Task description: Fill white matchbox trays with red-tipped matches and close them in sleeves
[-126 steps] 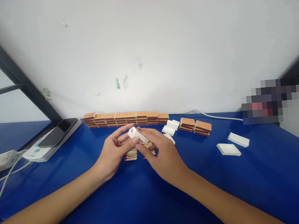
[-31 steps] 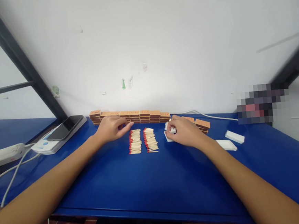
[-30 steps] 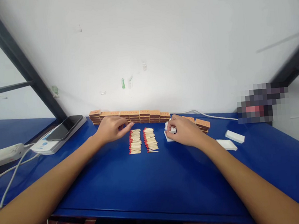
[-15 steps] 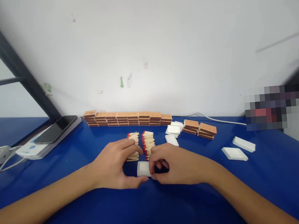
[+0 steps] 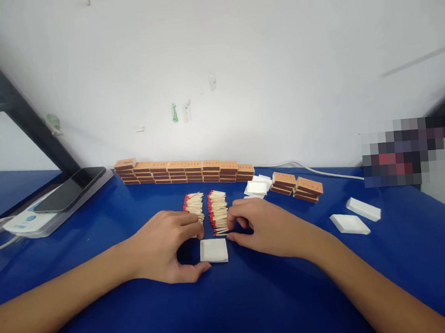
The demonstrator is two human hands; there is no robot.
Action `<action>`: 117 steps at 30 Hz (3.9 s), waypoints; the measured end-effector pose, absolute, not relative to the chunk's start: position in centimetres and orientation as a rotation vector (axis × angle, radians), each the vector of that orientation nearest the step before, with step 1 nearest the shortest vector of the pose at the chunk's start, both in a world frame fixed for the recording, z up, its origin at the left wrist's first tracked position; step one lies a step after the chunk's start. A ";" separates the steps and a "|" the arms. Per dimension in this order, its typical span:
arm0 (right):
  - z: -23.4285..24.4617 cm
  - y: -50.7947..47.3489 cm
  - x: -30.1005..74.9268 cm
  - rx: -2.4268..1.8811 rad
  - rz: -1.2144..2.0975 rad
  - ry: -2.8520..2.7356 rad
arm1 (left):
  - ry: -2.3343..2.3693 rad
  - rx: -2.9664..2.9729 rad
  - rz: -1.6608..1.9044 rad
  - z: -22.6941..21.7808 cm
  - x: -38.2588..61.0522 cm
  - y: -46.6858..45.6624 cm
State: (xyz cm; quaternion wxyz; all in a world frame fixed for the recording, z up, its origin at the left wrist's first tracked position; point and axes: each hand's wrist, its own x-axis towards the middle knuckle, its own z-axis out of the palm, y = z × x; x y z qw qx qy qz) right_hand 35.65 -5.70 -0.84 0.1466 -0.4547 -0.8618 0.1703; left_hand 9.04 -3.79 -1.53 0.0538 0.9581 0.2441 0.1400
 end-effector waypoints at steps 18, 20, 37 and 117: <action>-1.3 -5.8 35.6 -1.313 0.547 -2.499 | 0.595 3.014 0.429 -1.9 8.9 -3.8; -1.2 -5.8 35.7 -1.320 0.568 -2.492 | 0.599 3.009 0.424 -1.9 8.9 -3.7; -0.4 -6.8 34.9 -1.298 0.441 -2.352 | 0.607 2.985 0.492 -2.1 8.9 -3.5; -0.8 -7.0 34.8 -1.341 0.414 -2.374 | 0.615 3.046 0.503 -2.1 8.9 -3.6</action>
